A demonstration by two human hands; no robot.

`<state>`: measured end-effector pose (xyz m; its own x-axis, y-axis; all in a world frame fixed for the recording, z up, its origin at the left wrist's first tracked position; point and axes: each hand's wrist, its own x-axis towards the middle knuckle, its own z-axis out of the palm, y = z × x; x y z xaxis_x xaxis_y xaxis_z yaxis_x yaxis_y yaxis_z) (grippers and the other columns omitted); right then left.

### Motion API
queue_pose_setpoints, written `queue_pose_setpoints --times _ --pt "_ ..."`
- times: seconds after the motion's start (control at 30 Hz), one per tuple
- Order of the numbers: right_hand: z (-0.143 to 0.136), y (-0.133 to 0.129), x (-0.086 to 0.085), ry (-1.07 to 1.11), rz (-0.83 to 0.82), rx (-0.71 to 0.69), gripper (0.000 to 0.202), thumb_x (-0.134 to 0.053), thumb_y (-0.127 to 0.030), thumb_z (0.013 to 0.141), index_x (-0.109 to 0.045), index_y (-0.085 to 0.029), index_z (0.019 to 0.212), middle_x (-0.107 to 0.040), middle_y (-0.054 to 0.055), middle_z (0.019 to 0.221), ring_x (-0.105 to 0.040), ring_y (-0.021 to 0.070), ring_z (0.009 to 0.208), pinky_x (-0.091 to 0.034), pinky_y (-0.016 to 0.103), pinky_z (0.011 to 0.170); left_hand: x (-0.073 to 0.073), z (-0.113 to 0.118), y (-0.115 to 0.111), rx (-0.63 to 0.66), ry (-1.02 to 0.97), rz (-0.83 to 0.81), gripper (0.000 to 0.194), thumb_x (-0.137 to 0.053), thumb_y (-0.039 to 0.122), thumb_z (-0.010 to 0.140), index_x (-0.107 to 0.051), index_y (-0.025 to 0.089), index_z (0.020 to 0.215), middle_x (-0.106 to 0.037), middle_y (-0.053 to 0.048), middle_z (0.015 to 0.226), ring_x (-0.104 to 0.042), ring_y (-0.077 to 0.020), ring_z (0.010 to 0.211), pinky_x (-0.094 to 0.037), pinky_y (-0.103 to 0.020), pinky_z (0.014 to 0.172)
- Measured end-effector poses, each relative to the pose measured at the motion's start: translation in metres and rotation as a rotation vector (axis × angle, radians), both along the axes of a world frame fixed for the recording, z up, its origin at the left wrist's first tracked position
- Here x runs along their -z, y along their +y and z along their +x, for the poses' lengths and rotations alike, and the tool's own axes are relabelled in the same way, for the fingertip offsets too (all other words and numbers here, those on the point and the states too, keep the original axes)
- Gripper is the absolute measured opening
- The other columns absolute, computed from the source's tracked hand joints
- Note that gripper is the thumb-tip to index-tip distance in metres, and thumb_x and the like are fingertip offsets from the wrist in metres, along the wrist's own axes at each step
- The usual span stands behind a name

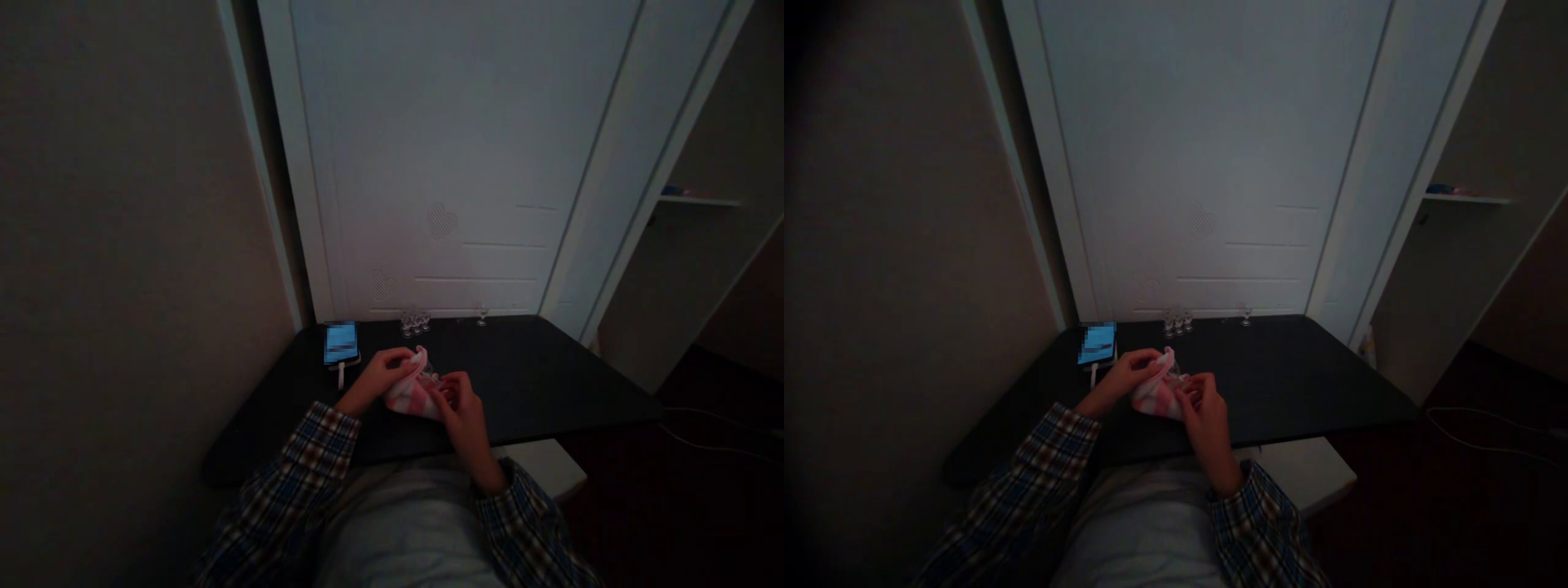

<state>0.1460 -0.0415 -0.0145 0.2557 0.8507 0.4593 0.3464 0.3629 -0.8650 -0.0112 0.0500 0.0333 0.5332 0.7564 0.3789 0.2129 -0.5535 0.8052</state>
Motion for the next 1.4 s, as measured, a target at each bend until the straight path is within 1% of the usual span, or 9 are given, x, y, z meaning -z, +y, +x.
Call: queue_pose_setpoints --times 0.23,0.43,0.67,0.97,1.2,1.4 --pt "0.0011 0.0008 0.0026 0.011 -0.006 0.013 0.022 -0.053 -0.036 0.083 -0.049 -0.019 0.096 -0.064 0.003 0.080 -0.062 0.0158 0.069 -0.047 0.025 0.059 0.0033 -0.0002 0.0025 0.033 -0.022 -0.023 0.027 -0.058 0.034 0.076 -0.066 0.014 0.093 -0.066 -0.006 0.092 -0.058 -0.0211 0.088 -0.044 -0.029 0.078" --pt "0.0019 0.0045 0.0070 0.011 0.008 0.021 0.021 -0.052 -0.035 0.083 -0.049 -0.019 0.097 -0.065 0.004 0.081 -0.062 0.0165 0.070 -0.047 0.025 0.060 0.0013 -0.0004 0.0001 0.050 -0.012 -0.051 0.028 -0.057 0.034 0.077 -0.066 0.015 0.095 -0.066 -0.006 0.096 -0.058 -0.0213 0.090 -0.044 -0.029 0.077" --pt "0.0022 0.0033 0.0069 -0.007 0.015 0.027 0.022 -0.050 -0.037 0.084 -0.050 -0.019 0.097 -0.065 0.004 0.081 -0.062 0.0166 0.071 -0.047 0.026 0.061 0.0002 -0.0008 -0.0003 0.044 0.008 -0.060 0.028 -0.058 0.035 0.076 -0.066 0.014 0.092 -0.066 -0.006 0.092 -0.058 -0.0209 0.087 -0.044 -0.028 0.075" --pt "0.0020 0.0008 0.0039 -0.013 0.016 0.021 0.023 -0.048 -0.037 0.085 -0.050 -0.019 0.099 -0.065 0.005 0.082 -0.062 0.0165 0.072 -0.047 0.026 0.063 0.0021 -0.0014 0.0025 0.044 0.022 -0.014 0.027 -0.058 0.036 0.075 -0.067 0.014 0.089 -0.066 -0.005 0.090 -0.057 -0.0207 0.087 -0.043 -0.028 0.075" --pt "0.0013 0.0007 0.0044 -0.003 0.005 0.011 0.022 -0.048 -0.037 0.086 -0.049 -0.019 0.100 -0.065 0.004 0.082 -0.062 0.0166 0.072 -0.047 0.026 0.063 -0.0005 -0.0012 -0.0010 0.019 0.031 -0.006 0.026 -0.057 0.036 0.076 -0.067 0.014 0.087 -0.066 -0.004 0.085 -0.058 -0.0194 0.083 -0.044 -0.027 0.072" --pt "0.0017 -0.0009 0.0020 -0.016 0.012 0.031 0.023 -0.048 -0.037 0.086 -0.050 -0.019 0.099 -0.066 0.005 0.084 -0.062 0.0165 0.074 -0.046 0.026 0.064 0.0031 -0.0007 0.0022 -0.004 0.022 0.033 0.026 -0.058 0.037 0.075 -0.066 0.014 0.085 -0.065 -0.003 0.084 -0.057 -0.0184 0.081 -0.043 -0.026 0.073"
